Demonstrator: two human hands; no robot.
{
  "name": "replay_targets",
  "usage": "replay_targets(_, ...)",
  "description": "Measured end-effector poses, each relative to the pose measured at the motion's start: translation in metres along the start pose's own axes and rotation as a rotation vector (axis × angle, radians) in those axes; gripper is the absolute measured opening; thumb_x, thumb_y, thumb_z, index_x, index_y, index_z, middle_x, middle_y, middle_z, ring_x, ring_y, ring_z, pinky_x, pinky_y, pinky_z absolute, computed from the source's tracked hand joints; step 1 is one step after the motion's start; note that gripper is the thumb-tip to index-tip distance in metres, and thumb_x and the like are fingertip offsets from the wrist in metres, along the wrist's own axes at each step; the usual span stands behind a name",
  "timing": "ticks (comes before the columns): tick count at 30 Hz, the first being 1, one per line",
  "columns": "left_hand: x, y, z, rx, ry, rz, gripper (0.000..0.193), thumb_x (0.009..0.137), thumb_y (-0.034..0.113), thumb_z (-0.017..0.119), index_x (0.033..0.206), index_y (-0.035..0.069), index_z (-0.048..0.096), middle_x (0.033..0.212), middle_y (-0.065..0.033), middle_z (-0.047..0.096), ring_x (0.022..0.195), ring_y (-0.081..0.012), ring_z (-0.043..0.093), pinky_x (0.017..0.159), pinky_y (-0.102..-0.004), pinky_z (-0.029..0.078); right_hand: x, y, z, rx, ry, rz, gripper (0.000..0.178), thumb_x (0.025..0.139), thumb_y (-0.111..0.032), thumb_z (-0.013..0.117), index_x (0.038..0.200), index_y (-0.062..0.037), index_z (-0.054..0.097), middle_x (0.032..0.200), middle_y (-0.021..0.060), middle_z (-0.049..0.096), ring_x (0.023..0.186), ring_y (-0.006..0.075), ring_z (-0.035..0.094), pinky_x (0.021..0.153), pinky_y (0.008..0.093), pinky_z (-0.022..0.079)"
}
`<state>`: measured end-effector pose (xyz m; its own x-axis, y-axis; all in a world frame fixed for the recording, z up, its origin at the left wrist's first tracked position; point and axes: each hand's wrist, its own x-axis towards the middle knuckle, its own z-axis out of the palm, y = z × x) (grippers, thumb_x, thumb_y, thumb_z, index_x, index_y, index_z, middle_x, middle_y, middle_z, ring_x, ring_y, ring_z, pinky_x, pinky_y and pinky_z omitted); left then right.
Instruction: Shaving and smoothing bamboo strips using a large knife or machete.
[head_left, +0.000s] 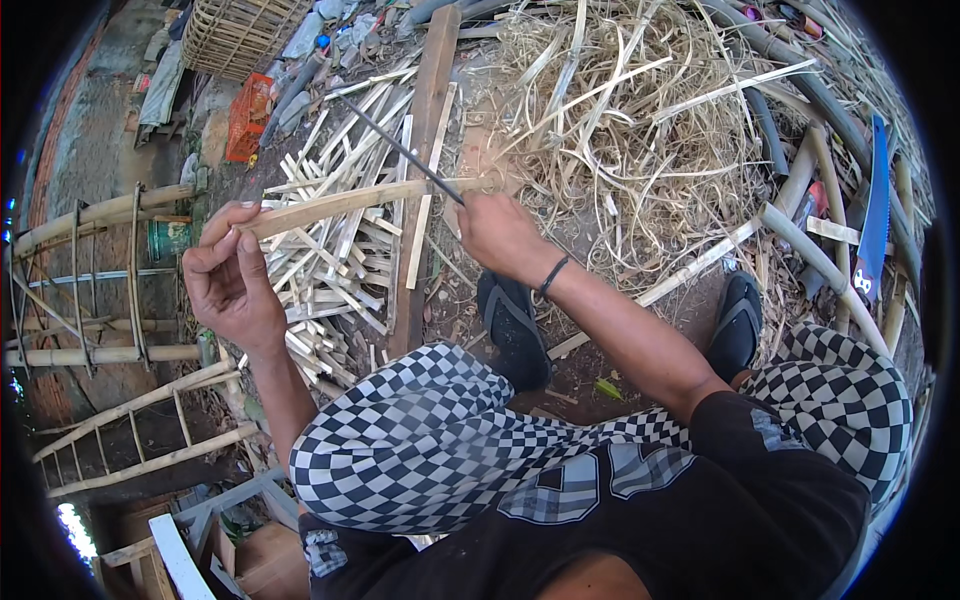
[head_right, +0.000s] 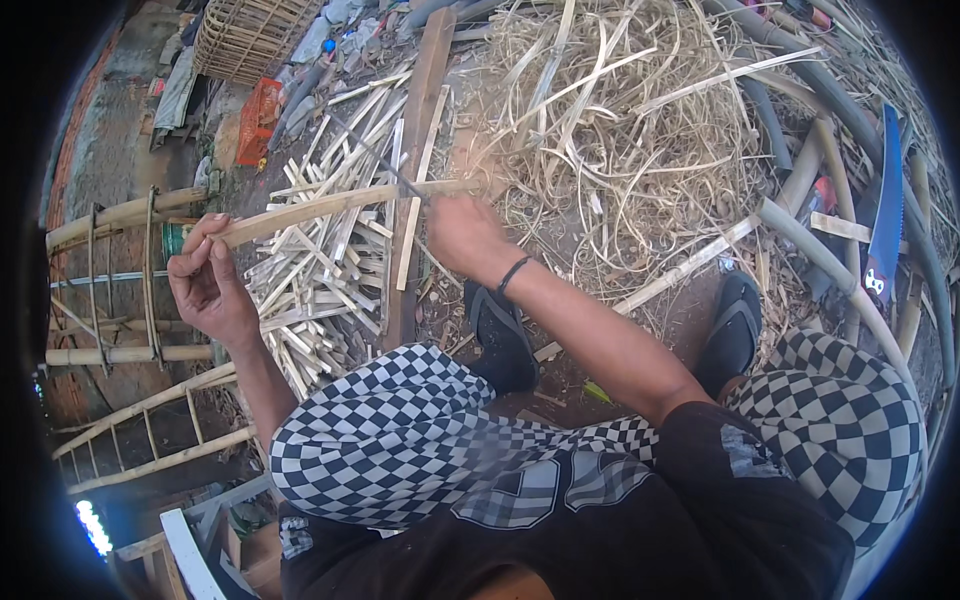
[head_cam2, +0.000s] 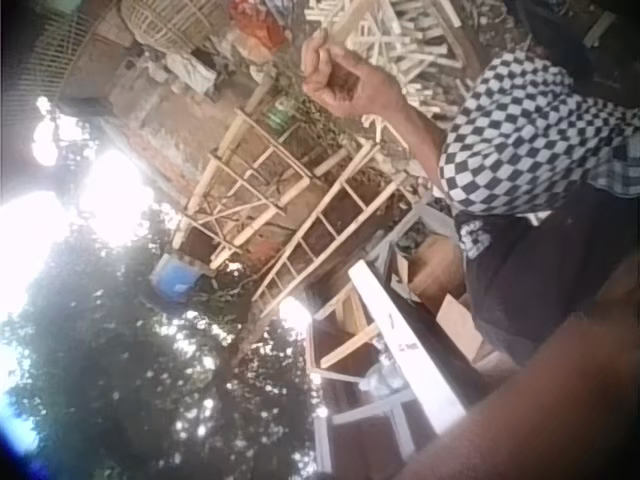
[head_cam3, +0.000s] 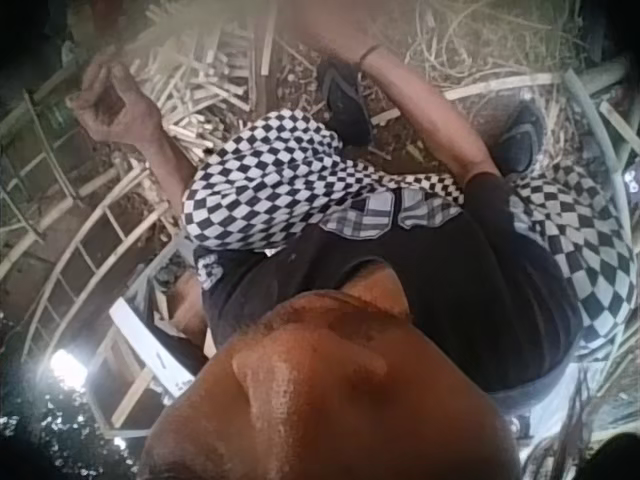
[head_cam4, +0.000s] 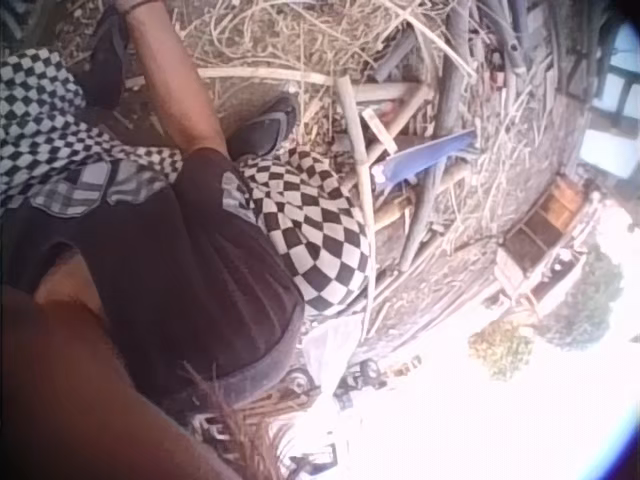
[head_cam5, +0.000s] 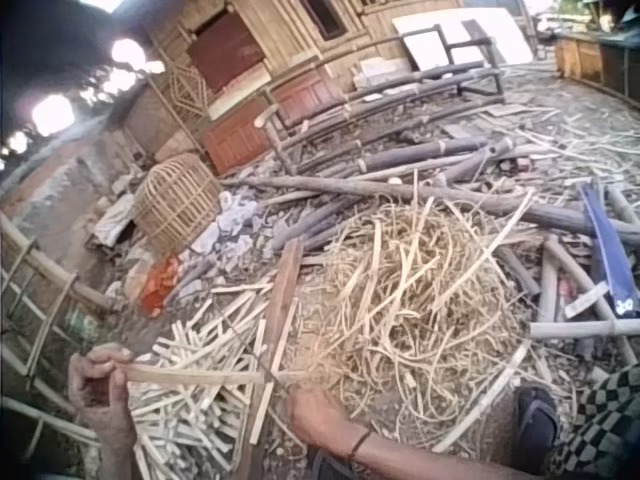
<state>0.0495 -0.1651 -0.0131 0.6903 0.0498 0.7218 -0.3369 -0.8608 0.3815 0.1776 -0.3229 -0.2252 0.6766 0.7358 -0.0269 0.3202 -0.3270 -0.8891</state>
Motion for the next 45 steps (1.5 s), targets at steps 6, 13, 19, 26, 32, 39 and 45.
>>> replay_targets(6, 0.009, 0.017, 0.016, -0.013, 0.182, -0.421, 0.029, 0.100, 0.001, 0.060, 0.127, -0.005, 0.053, 0.124, -0.0260, 0.066, 0.117, -0.0339, 0.067, 0.104, -0.0430, 0.056, -0.014, -0.042, -0.008, 0.076, 0.032, -0.136, 0.023, 0.099, -0.018, 0.054, 0.100, 0.0042, 0.061, 0.070, 0.0267, 0.066, 0.070, 0.0483, 0.067, 0.072, 0.0573, 0.054)
replay_targets(13, 0.015, 0.022, 0.011, -0.039, 0.107, -0.526, 0.036, 0.103, 0.009, 0.059, 0.131, -0.012, 0.054, 0.128, -0.0273, 0.065, 0.120, -0.0361, 0.065, 0.104, -0.0433, 0.057, 0.002, -0.029, 0.012, 0.164, 0.056, -0.073, 0.025, 0.100, -0.019, 0.053, 0.098, 0.0049, 0.062, 0.073, 0.0283, 0.066, 0.075, 0.0493, 0.067, 0.074, 0.0576, 0.054)
replay_targets(19, 0.010, 0.012, 0.016, 0.005, 0.092, -0.474, 0.023, 0.103, 0.003, 0.057, 0.123, -0.009, 0.060, 0.118, -0.0240, 0.070, 0.112, -0.0309, 0.070, 0.096, -0.0368, 0.060, 0.031, 0.035, 0.032, 0.111, -0.023, 0.175, 0.027, 0.092, -0.013, 0.053, 0.099, 0.0066, 0.071, 0.094, 0.0321, 0.070, 0.096, 0.0481, 0.069, 0.088, 0.0538, 0.055)
replay_targets(26, 0.012, 0.015, 0.002, 0.104, 0.157, -0.442, 0.019, 0.102, 0.006, 0.061, 0.118, -0.005, 0.063, 0.113, -0.0181, 0.072, 0.107, -0.0262, 0.072, 0.090, -0.0318, 0.061, 0.014, -0.024, 0.024, 0.171, 0.055, -0.096, 0.028, 0.097, -0.020, 0.055, 0.100, 0.0050, 0.067, 0.075, 0.0291, 0.067, 0.080, 0.0496, 0.069, 0.080, 0.0532, 0.057)
replay_targets(32, 0.004, -0.005, 0.008, 0.001, 0.096, -0.490, 0.018, 0.101, 0.010, 0.065, 0.116, 0.000, 0.064, 0.116, -0.0130, 0.071, 0.112, -0.0251, 0.070, 0.095, -0.0331, 0.059, 0.051, 0.081, 0.061, 0.106, -0.073, 0.213, 0.030, 0.091, -0.018, 0.059, 0.104, 0.0056, 0.071, 0.095, 0.0312, 0.071, 0.094, 0.0472, 0.070, 0.085, 0.0526, 0.057)
replay_targets(39, 0.008, 0.001, -0.005, 0.061, 0.196, -0.463, 0.017, 0.101, 0.011, 0.065, 0.115, 0.001, 0.064, 0.112, -0.0122, 0.073, 0.108, -0.0213, 0.071, 0.086, -0.0261, 0.060, 0.026, -0.038, 0.032, 0.179, 0.002, -0.143, 0.035, 0.101, -0.022, 0.049, 0.100, 0.0061, 0.069, 0.082, 0.0267, 0.070, 0.081, 0.0483, 0.069, 0.081, 0.0545, 0.055)
replay_targets(45, -0.026, -0.027, -0.016, 0.008, 0.221, -0.521, 0.015, 0.100, 0.008, 0.066, 0.114, 0.003, 0.063, 0.114, -0.0128, 0.071, 0.111, -0.0271, 0.070, 0.095, -0.0344, 0.058, 0.052, 0.088, 0.065, 0.022, -0.081, 0.280, 0.029, 0.093, -0.018, 0.056, 0.107, 0.0016, 0.072, 0.097, 0.0288, 0.072, 0.098, 0.0441, 0.071, 0.086, 0.0500, 0.057)
